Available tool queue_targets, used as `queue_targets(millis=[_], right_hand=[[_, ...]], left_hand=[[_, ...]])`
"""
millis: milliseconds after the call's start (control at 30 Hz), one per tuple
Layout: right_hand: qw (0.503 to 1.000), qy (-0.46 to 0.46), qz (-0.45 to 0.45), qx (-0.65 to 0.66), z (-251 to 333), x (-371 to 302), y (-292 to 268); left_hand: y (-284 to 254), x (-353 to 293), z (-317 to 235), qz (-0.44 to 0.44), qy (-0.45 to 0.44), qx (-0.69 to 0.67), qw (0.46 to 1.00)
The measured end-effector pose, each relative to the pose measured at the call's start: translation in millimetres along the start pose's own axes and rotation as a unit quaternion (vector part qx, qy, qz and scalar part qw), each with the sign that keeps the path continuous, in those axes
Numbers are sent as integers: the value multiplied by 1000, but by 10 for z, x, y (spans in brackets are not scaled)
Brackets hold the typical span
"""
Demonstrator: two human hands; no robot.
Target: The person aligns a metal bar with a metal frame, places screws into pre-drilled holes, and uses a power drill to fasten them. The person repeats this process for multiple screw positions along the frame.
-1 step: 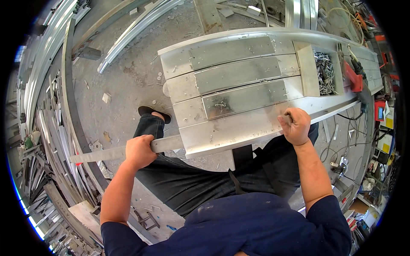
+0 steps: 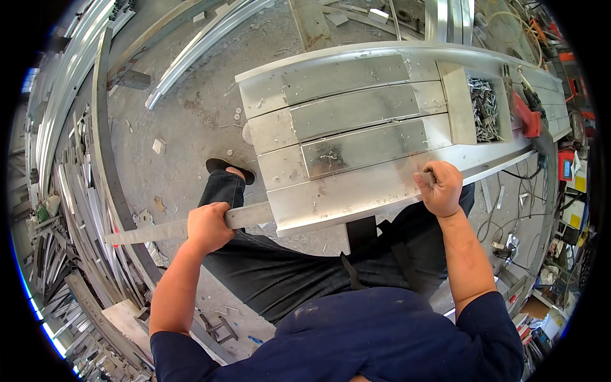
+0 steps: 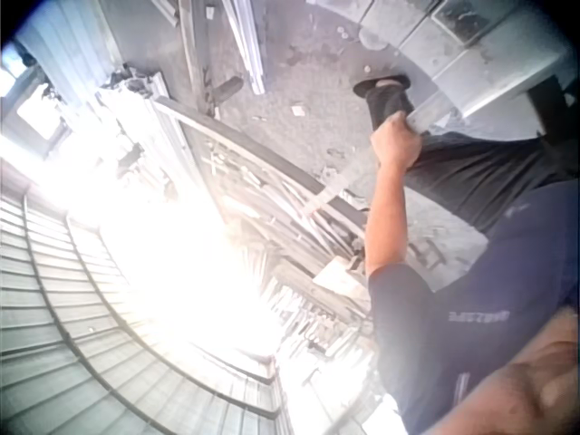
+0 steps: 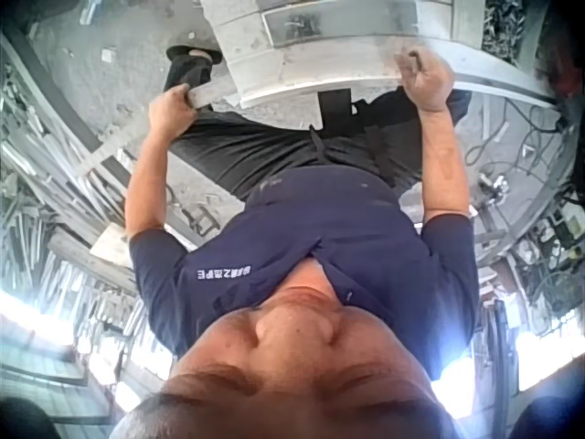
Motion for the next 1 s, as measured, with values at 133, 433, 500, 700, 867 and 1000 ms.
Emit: queue_targets(millis=[133,433,500,700,867,1000], right_hand=[[1000,-3,-1,0,25,19,-5],[1000,2,3,3,23,17,-5],[1000,2,3,3,31,22,-6],[1000,3,3,2,19,13,6],[1000,6,8,1,10,9,8],[1000,11,14,-2,23,18,-1]], left_hand=[[42,-33,14,5,-14,-20,1000],[65,45,16,-10,-8,-5,1000],[72,48,19,-9,-10,-7,1000],[94,53,16,-9,-11,-12,1000],[81,49,-3,-6,-12,-14,1000],[96,47,3,-17,-9,-19,1000]])
Point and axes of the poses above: each hand's wrist, its own x-axis towards the middle knuckle, its own y-axis out of the palm, z = x × y, the point moved 4 cm from there along x, towards the middle knuckle, and after that the axes turned 2 degrees about y, right-handed, at the moved point
